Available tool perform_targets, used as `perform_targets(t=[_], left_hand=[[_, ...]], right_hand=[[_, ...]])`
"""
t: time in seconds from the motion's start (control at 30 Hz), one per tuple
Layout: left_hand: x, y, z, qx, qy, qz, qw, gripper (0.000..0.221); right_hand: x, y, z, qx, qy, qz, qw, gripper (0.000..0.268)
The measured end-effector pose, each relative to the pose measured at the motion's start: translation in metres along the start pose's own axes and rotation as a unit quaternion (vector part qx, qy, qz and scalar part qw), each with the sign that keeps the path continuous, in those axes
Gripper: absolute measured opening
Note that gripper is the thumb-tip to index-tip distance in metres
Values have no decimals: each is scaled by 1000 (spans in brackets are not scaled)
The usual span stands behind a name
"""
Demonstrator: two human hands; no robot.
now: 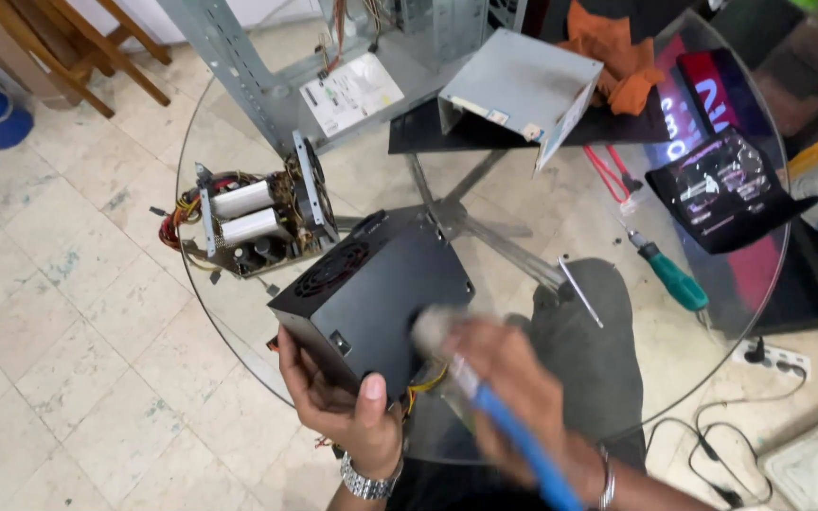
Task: Cleaning the exterior and fan of a computer power supply unit using a brush on a repair bench.
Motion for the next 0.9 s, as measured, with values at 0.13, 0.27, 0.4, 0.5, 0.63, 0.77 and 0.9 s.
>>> perform_targets(t=[0.13, 0.27, 0.4, 0.5, 0.63, 0.77, 0.9], left_hand=[[1, -4, 4, 31, 51, 62, 996, 106], [4, -11, -2, 39, 24, 8, 999, 101], [5, -9, -1, 32, 43, -11, 998, 105], [6, -9, 6, 94, 25, 23, 995, 107], [19, -24, -1, 82, 20, 11, 996, 109], [18, -28, -3, 111, -3, -15, 994, 108], [18, -24, -4, 92, 23, -25, 995, 107]], right_hand=[[-3, 17, -3, -40, -56, 52, 996, 37], [-9, 15, -5, -8, -6, 70, 997, 24], [18, 19, 0, 51, 48, 20, 997, 23], [-23, 30, -15, -30, -59, -31, 997, 26], [-12, 29, -11, -30, -54, 17, 998, 40], [-20, 34, -12, 5, -40, 8, 999, 32], [20, 32, -1, 77, 70, -20, 994, 33]])
Point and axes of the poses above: each hand's wrist, its own y-axis towards the middle knuckle, its own z-axis out of the palm, x = y × z, the point moved 7 cm from there along y, towards the middle knuckle, and after that the axes turned 2 degrees about -y, right-handed, at the moved point
